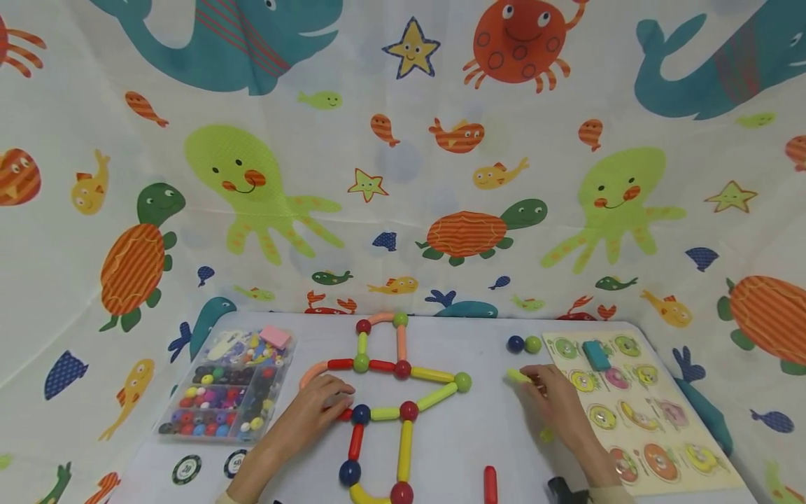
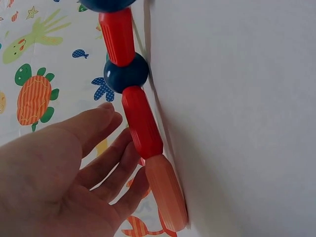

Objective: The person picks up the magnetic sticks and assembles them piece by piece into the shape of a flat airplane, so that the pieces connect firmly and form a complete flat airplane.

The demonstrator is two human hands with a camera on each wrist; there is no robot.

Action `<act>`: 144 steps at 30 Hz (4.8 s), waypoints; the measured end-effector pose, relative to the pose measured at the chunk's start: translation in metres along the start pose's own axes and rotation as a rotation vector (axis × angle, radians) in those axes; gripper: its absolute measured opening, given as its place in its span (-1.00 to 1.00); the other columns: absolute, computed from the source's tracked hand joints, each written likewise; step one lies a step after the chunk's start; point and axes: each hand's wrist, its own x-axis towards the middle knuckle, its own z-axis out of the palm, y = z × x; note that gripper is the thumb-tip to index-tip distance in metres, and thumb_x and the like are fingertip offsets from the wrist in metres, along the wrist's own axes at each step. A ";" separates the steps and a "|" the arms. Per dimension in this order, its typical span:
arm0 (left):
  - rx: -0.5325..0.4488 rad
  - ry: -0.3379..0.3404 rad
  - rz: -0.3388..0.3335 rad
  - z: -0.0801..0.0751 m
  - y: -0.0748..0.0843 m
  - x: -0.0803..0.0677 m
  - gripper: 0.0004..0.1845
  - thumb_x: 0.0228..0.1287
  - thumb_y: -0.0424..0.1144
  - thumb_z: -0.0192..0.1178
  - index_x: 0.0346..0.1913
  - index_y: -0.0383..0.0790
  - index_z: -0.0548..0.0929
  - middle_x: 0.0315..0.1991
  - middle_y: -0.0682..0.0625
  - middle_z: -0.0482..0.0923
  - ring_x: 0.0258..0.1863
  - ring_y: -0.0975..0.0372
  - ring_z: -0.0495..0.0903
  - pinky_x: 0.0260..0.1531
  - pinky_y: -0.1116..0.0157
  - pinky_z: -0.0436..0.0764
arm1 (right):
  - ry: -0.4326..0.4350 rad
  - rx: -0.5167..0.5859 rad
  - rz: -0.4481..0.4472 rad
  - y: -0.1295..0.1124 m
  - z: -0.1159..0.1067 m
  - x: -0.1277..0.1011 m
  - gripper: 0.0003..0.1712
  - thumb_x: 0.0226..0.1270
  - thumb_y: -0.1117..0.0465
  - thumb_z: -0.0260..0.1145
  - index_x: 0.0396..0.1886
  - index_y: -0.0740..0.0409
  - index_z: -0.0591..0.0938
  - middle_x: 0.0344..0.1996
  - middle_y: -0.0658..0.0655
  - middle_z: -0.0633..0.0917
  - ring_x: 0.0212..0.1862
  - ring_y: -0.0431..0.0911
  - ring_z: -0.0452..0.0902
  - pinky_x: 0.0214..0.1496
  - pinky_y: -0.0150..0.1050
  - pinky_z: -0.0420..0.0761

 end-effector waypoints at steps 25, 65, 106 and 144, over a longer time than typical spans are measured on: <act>-0.002 -0.020 0.039 0.004 -0.001 0.000 -0.79 0.40 -0.10 0.30 0.03 0.01 0.73 -0.08 0.23 0.64 -0.01 0.33 0.57 0.07 0.23 0.66 | -0.169 0.214 -0.139 -0.011 0.034 0.032 -0.72 0.45 0.24 0.32 0.11 0.06 0.69 0.05 0.08 0.74 0.10 -0.08 0.64 0.08 -0.34 0.65; 0.003 -0.048 0.008 0.004 -0.003 -0.001 -0.77 0.45 -0.03 0.23 0.05 0.06 0.72 -0.12 0.31 0.64 -0.06 0.41 0.55 0.07 0.22 0.64 | -0.267 0.064 0.211 0.032 -0.023 -0.047 -0.62 0.33 0.34 0.30 0.11 -0.03 0.70 0.08 0.05 0.74 0.20 0.09 0.61 0.15 -0.07 0.62; -0.029 -0.079 -0.018 0.001 -0.003 0.003 -0.75 0.43 -0.04 0.25 0.06 0.03 0.73 -0.07 0.25 0.67 -0.04 0.37 0.58 0.08 0.19 0.66 | -0.155 0.127 0.118 -0.036 0.046 0.000 -0.66 0.23 -0.01 0.51 -0.01 -0.08 0.74 -0.18 -0.09 0.74 -0.21 -0.23 0.56 -0.17 -0.41 0.59; -0.036 -0.095 -0.042 0.001 -0.006 0.004 -0.75 0.43 -0.02 0.25 0.06 0.04 0.73 -0.08 0.27 0.67 -0.11 0.41 0.56 0.02 0.25 0.66 | 0.132 0.353 0.449 0.029 0.003 0.068 -0.38 0.55 -0.14 0.14 0.38 0.16 0.51 0.31 0.31 0.57 0.37 0.18 0.40 0.25 0.04 0.44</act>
